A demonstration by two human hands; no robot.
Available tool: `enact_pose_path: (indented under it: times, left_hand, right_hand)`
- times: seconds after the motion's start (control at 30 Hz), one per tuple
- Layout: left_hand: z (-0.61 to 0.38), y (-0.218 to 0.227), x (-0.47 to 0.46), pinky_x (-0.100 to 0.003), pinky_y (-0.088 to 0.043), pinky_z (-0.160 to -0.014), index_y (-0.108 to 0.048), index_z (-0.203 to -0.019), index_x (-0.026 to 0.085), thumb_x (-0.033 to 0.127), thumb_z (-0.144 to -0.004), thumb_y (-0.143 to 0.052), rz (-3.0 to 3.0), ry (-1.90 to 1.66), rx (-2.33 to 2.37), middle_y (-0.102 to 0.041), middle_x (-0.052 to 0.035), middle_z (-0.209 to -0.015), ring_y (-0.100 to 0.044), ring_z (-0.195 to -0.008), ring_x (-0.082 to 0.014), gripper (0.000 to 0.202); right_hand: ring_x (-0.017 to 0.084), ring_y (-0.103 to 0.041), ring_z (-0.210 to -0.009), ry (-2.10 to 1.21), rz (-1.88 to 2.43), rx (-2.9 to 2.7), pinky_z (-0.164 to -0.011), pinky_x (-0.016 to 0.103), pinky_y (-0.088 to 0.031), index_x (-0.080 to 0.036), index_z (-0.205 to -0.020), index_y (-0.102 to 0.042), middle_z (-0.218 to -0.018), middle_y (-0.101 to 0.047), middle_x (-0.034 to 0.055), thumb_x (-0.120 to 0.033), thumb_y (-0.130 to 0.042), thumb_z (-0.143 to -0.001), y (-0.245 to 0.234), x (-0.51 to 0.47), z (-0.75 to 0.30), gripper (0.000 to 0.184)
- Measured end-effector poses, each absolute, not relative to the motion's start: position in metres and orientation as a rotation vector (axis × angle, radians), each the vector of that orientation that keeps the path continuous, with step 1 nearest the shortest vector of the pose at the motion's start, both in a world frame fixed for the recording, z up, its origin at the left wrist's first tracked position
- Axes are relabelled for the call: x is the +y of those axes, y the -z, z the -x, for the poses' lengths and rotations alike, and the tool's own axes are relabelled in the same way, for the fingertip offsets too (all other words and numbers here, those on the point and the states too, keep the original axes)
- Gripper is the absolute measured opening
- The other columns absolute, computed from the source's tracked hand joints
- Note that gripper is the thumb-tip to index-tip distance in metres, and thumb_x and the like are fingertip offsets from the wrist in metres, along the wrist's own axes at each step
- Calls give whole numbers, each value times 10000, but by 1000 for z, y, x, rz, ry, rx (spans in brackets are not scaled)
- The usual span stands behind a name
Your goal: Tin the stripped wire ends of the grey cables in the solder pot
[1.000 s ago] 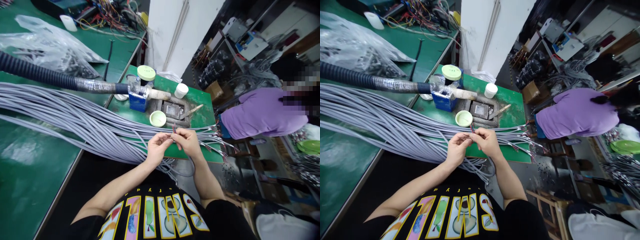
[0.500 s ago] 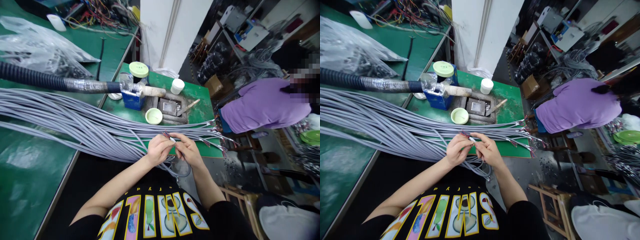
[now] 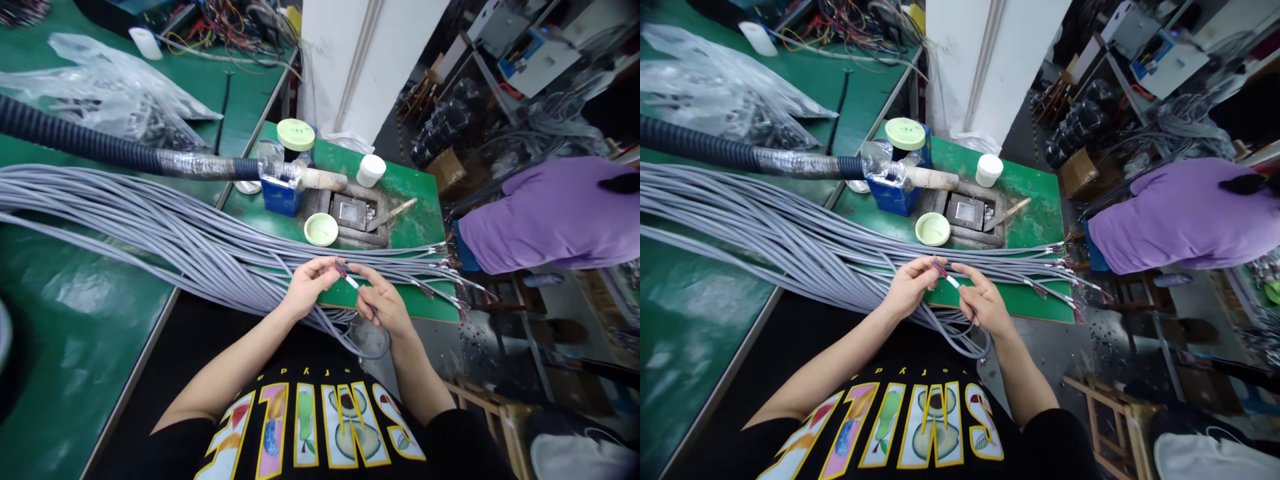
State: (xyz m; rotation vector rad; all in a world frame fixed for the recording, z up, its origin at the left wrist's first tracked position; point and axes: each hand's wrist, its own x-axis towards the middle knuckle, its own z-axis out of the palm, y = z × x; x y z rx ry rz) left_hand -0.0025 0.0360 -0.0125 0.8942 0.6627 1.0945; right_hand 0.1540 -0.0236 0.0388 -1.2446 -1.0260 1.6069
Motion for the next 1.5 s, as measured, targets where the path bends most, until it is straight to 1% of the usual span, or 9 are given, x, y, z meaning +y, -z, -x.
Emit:
enact_pose_path:
  times: [0.2, 0.43, 0.5, 0.63, 0.77, 0.9, 1.0, 1.3, 1.5]
  left_hand:
    - [6, 7, 44, -219, -410, -524, -681, -695, 173, 334, -606, -806, -796, -1130, 641, -653, 6, -684, -469, -500, -53, 222]
    - [-8, 13, 24, -183, -322, -473, -595, -589, 151, 359, -607, -802, -553, -1138, 699, -488, 62, -482, -404, -460, -40, 294]
    - [-14, 13, 15, -179, -335, -489, -636, -648, 149, 364, -587, -814, -445, -1030, 654, -519, 55, -498, -437, -473, -42, 285]
    - [-22, 11, 7, -204, -417, -592, -708, -892, 145, 384, -578, -825, -419, -904, 555, -671, -16, -749, -565, -628, -84, 412]
    - [-20, 7, 9, -232, -436, -650, -717, -841, 134, 455, -643, -776, -530, -894, 509, -664, -22, -722, -579, -657, -110, 381]
    - [-16, 7, 11, -217, -414, -675, -712, -804, 141, 433, -667, -767, -586, -922, 523, -649, -4, -699, -554, -653, -93, 327]
    - [-16, 11, 10, -215, -403, -709, -706, -802, 134, 410, -705, -745, -637, -902, 509, -651, -11, -732, -544, -688, -91, 295]
    - [-16, 11, 5, -254, -404, -727, -661, -749, 118, 441, -687, -746, -749, -823, 486, -594, -2, -698, -530, -697, -114, 340]
    - [-10, 14, 6, -232, -396, -673, -657, -727, 125, 435, -682, -750, -724, -844, 543, -587, 5, -680, -502, -641, -90, 327]
  right_hand:
    - [57, -251, -280, -1727, 1205, -989, -356, 203, -186, -229, -1258, -491, -383, -415, -115, -406, -593, -824, -33, -23, -154, 480]
    - [59, -266, -304, -1457, 1120, -915, -385, 208, -216, -229, -1262, -468, -385, -426, -117, -361, -595, -826, -32, -26, -144, 472]
    - [63, -276, -313, -1353, 1126, -897, -381, 204, -218, -240, -1290, -437, -400, -438, -115, -360, -593, -829, -33, -26, -141, 502]
    - [63, -290, -317, -1337, 1146, -917, -363, 193, -223, -251, -1354, -364, -414, -468, -112, -367, -591, -836, -31, -28, -133, 577]
    - [72, -329, -300, -1377, 1247, -1047, -330, 191, -238, -260, -1380, -339, -429, -496, -106, -405, -531, -875, -29, -30, -135, 559]
    - [102, -533, -481, -975, 1441, -1401, -483, 236, -431, -243, -1112, -616, -582, -599, -41, -336, -559, -865, -39, -23, -151, 270]
    - [135, -605, -691, -531, 1448, -1643, -650, 277, -474, -225, -857, -691, -746, -657, 6, -265, -589, -849, -55, -13, -157, 110]
    - [152, -515, -618, 85, 1389, -2292, -609, 304, -361, -172, -656, -643, -634, -630, 39, -329, -595, -851, -75, 16, -144, 255]
    - [127, -491, -571, -53, 1365, -2384, -591, 283, -350, -170, -583, -615, -566, -587, 22, -246, -519, -886, -78, 22, -148, 327]
